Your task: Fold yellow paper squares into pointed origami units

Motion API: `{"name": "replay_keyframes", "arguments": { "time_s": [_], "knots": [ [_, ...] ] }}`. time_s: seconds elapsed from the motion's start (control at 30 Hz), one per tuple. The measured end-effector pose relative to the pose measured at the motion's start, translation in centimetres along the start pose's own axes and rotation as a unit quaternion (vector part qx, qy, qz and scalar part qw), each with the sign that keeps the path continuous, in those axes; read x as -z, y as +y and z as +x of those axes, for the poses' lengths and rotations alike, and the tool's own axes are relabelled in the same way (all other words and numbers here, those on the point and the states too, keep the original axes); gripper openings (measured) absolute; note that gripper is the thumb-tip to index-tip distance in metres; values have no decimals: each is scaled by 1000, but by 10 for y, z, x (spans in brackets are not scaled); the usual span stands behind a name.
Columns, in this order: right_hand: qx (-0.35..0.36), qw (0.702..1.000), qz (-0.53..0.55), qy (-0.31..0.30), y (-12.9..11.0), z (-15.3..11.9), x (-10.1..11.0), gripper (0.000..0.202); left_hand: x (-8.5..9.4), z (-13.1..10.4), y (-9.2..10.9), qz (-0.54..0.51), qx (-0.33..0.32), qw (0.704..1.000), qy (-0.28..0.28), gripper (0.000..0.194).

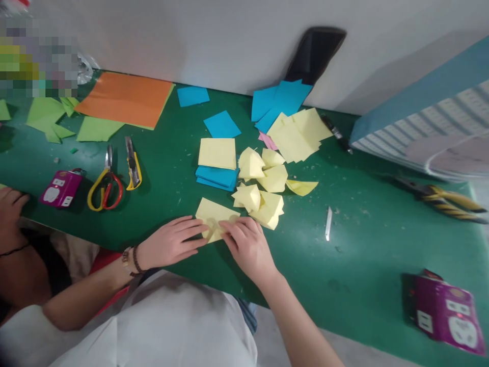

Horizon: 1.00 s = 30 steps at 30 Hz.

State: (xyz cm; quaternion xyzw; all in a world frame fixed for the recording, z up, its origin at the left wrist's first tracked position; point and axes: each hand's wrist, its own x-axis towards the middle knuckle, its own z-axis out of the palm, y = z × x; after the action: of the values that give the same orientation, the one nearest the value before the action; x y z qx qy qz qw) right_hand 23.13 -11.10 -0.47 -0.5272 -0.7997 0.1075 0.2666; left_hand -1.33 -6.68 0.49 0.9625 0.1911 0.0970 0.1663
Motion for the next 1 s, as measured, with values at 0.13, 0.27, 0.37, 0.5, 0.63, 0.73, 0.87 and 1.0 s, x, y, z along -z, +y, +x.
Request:
{"name": "replay_keyframes", "arguments": {
  "time_s": [0.13, 0.27, 0.37, 0.5, 0.63, 0.73, 0.87, 1.0],
  "knots": [
    [-17, 1000, -15, -13, -3, 7, -2, 14, 0, -1, -1, 9, -14, 1000, 10, 24],
    [8, 999, -45, -24, -4, 12, -1, 11, -2, -1, -2, 23, -32, 999, 11, 24],
    [32, 997, -66, -35, -5, 13, -1, 12, -3, 0, -2, 17, -27, 999, 18, 24],
    [50, 995, -71, -39, -5, 14, 0, 13, -3, 1, -2, 12, -22, 1000, 8, 35],
    [46, 996, -65, -39, -5, 14, -2, 11, -2, 1, -2, 7, -24, 1000, -6, 33],
    [35, 997, -58, -43, -5, 15, -2, 12, -3, 1, -2, 6, -19, 1000, -5, 29],
    [29, 997, -54, -47, -5, 15, -3, 13, -4, 0, -2, 5, -19, 1000, -2, 28],
    [30, 998, -48, -41, -6, 15, -3, 13, -4, 0, -2, 5, -16, 1000, 0, 26]
  ]
}}
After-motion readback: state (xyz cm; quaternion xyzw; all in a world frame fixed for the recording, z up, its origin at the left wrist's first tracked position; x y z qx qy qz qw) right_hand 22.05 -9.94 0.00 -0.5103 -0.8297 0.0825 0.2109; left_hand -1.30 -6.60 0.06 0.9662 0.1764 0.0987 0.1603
